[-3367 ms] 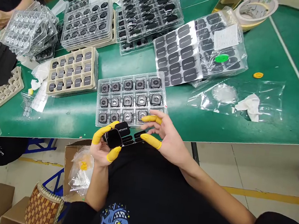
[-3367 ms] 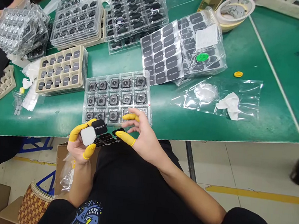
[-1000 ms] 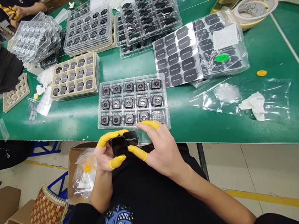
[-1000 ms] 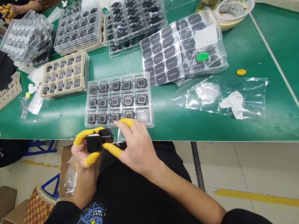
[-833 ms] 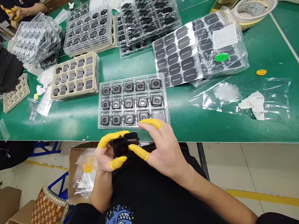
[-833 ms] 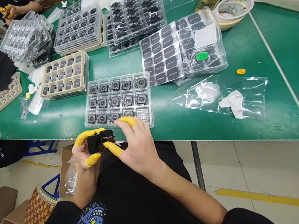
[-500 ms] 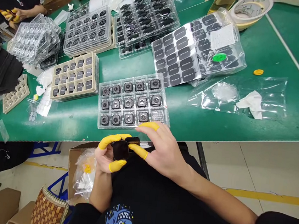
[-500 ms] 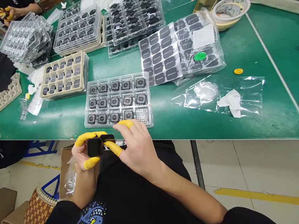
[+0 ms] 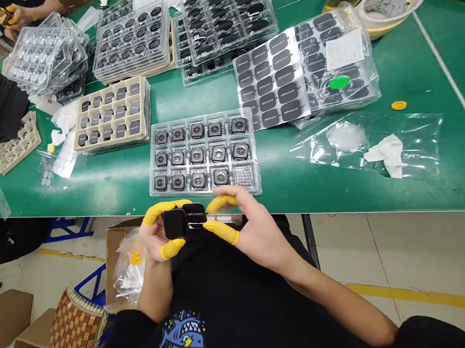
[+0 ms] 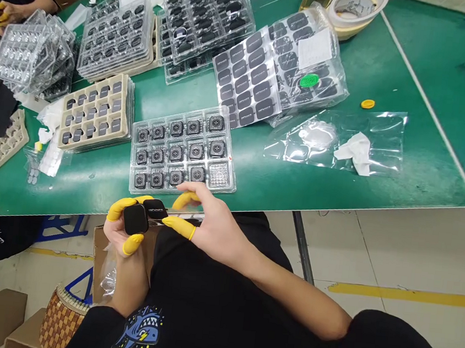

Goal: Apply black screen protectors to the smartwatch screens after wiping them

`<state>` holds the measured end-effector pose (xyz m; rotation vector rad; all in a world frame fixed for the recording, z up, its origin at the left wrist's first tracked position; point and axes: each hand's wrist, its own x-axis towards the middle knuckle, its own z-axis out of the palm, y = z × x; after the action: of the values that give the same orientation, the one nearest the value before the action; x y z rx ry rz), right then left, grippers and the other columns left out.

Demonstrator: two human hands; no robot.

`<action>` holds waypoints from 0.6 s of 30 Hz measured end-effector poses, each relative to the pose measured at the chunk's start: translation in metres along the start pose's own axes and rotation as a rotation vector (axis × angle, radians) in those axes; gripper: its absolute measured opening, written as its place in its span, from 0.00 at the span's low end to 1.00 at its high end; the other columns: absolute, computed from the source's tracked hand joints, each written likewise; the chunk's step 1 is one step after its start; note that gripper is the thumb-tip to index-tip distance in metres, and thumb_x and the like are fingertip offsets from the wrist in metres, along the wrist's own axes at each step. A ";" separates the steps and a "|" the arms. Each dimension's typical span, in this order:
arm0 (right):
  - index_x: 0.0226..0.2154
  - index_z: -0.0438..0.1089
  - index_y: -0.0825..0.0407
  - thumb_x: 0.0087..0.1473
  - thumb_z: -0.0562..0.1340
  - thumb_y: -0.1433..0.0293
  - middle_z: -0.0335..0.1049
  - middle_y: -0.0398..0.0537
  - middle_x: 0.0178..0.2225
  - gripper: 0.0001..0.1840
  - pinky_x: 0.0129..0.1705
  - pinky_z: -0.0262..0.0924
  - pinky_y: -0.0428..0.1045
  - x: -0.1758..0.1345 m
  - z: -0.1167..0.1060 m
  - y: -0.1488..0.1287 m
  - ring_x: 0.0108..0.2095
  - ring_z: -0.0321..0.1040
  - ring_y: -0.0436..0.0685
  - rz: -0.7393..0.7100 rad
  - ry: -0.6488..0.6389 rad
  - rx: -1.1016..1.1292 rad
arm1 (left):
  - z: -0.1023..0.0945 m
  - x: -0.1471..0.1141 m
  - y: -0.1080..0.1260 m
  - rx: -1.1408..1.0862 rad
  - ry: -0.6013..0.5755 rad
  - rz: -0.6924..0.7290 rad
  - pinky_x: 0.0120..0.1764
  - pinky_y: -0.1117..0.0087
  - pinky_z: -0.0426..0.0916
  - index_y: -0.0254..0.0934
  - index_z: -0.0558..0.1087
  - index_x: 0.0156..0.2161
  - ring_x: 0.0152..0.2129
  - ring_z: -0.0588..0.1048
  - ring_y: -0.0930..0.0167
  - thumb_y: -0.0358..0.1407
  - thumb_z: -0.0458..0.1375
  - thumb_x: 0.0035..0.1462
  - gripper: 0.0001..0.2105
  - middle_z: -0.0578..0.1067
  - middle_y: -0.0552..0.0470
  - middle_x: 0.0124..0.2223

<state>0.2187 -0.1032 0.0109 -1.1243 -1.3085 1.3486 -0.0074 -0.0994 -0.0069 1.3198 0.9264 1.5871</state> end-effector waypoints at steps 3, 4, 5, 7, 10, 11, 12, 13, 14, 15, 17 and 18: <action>0.40 0.78 0.47 0.61 0.76 0.45 0.81 0.47 0.39 0.24 0.48 0.74 0.54 0.007 -0.002 -0.002 0.40 0.78 0.58 0.079 -0.030 0.232 | 0.001 0.000 -0.002 0.002 0.030 -0.019 0.42 0.64 0.87 0.41 0.87 0.49 0.37 0.91 0.60 0.47 0.85 0.43 0.28 0.90 0.47 0.41; 0.36 0.78 0.48 0.62 0.75 0.43 0.80 0.47 0.37 0.25 0.46 0.73 0.53 0.009 -0.003 -0.002 0.39 0.76 0.57 0.078 -0.038 0.282 | 0.001 0.000 -0.003 0.004 0.035 -0.027 0.42 0.64 0.87 0.40 0.87 0.49 0.36 0.90 0.61 0.47 0.85 0.42 0.29 0.90 0.48 0.41; 0.33 0.77 0.48 0.63 0.74 0.42 0.79 0.47 0.36 0.27 0.45 0.73 0.53 0.011 -0.003 -0.002 0.38 0.76 0.57 0.072 -0.044 0.319 | 0.001 -0.001 -0.003 0.006 0.044 -0.033 0.42 0.64 0.87 0.40 0.87 0.48 0.35 0.90 0.62 0.48 0.85 0.41 0.29 0.90 0.48 0.40; 0.30 0.78 0.48 0.64 0.72 0.41 0.79 0.47 0.35 0.28 0.45 0.72 0.53 0.013 -0.003 -0.001 0.38 0.75 0.57 0.060 -0.049 0.363 | 0.000 -0.002 -0.004 0.006 0.063 -0.043 0.42 0.64 0.87 0.39 0.87 0.47 0.34 0.89 0.63 0.49 0.86 0.40 0.29 0.89 0.49 0.39; 0.29 0.79 0.48 0.65 0.72 0.42 0.78 0.47 0.34 0.28 0.45 0.72 0.53 0.013 -0.001 0.001 0.37 0.74 0.56 0.059 -0.046 0.399 | -0.003 -0.005 -0.003 0.036 0.093 -0.070 0.41 0.65 0.86 0.39 0.87 0.46 0.32 0.88 0.64 0.50 0.86 0.38 0.31 0.88 0.50 0.38; 0.28 0.79 0.48 0.65 0.72 0.43 0.78 0.47 0.34 0.28 0.44 0.71 0.52 0.013 0.001 0.003 0.37 0.74 0.56 0.061 -0.041 0.414 | -0.005 -0.005 -0.003 0.060 0.104 -0.080 0.40 0.66 0.86 0.39 0.87 0.46 0.31 0.87 0.65 0.50 0.86 0.37 0.31 0.88 0.51 0.37; 0.28 0.79 0.48 0.66 0.72 0.44 0.78 0.46 0.34 0.27 0.43 0.70 0.52 0.012 0.002 0.005 0.36 0.73 0.56 0.060 -0.032 0.433 | -0.006 -0.006 -0.003 0.090 0.115 -0.097 0.39 0.66 0.85 0.39 0.87 0.46 0.31 0.87 0.65 0.49 0.87 0.36 0.31 0.88 0.51 0.37; 0.28 0.79 0.48 0.66 0.72 0.45 0.78 0.46 0.34 0.27 0.43 0.69 0.52 0.012 0.004 0.007 0.36 0.72 0.55 0.055 -0.019 0.456 | -0.007 -0.007 -0.003 0.120 0.129 -0.115 0.39 0.67 0.85 0.39 0.87 0.45 0.31 0.87 0.66 0.49 0.87 0.35 0.32 0.88 0.51 0.37; 0.28 0.79 0.48 0.67 0.72 0.46 0.77 0.46 0.34 0.26 0.43 0.68 0.52 0.012 0.006 0.009 0.36 0.72 0.55 0.050 -0.007 0.488 | -0.008 -0.008 -0.003 0.142 0.136 -0.130 0.39 0.67 0.85 0.39 0.87 0.45 0.31 0.87 0.65 0.50 0.87 0.34 0.32 0.88 0.51 0.37; 0.29 0.79 0.48 0.67 0.73 0.47 0.77 0.45 0.34 0.25 0.43 0.67 0.51 0.012 0.008 0.011 0.36 0.71 0.55 0.045 0.002 0.523 | -0.008 -0.008 -0.004 0.152 0.141 -0.137 0.39 0.66 0.86 0.39 0.87 0.44 0.31 0.87 0.65 0.51 0.87 0.34 0.32 0.88 0.50 0.37; 0.29 0.79 0.49 0.67 0.73 0.46 0.77 0.45 0.33 0.25 0.44 0.66 0.51 0.013 0.011 0.013 0.36 0.71 0.54 0.040 0.004 0.581 | -0.008 -0.009 -0.005 0.140 0.146 -0.116 0.40 0.62 0.87 0.38 0.87 0.43 0.31 0.88 0.62 0.54 0.86 0.33 0.33 0.88 0.49 0.37; 0.29 0.79 0.49 0.66 0.73 0.45 0.76 0.45 0.33 0.27 0.44 0.67 0.51 0.014 0.012 0.014 0.36 0.71 0.54 0.041 -0.005 0.596 | -0.009 -0.009 -0.005 0.126 0.152 -0.086 0.40 0.60 0.87 0.38 0.87 0.43 0.31 0.88 0.61 0.56 0.86 0.33 0.34 0.88 0.49 0.36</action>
<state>0.2046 -0.0918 -0.0028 -0.7332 -0.7992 1.6255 -0.0144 -0.1058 -0.0163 1.2399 1.1773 1.6011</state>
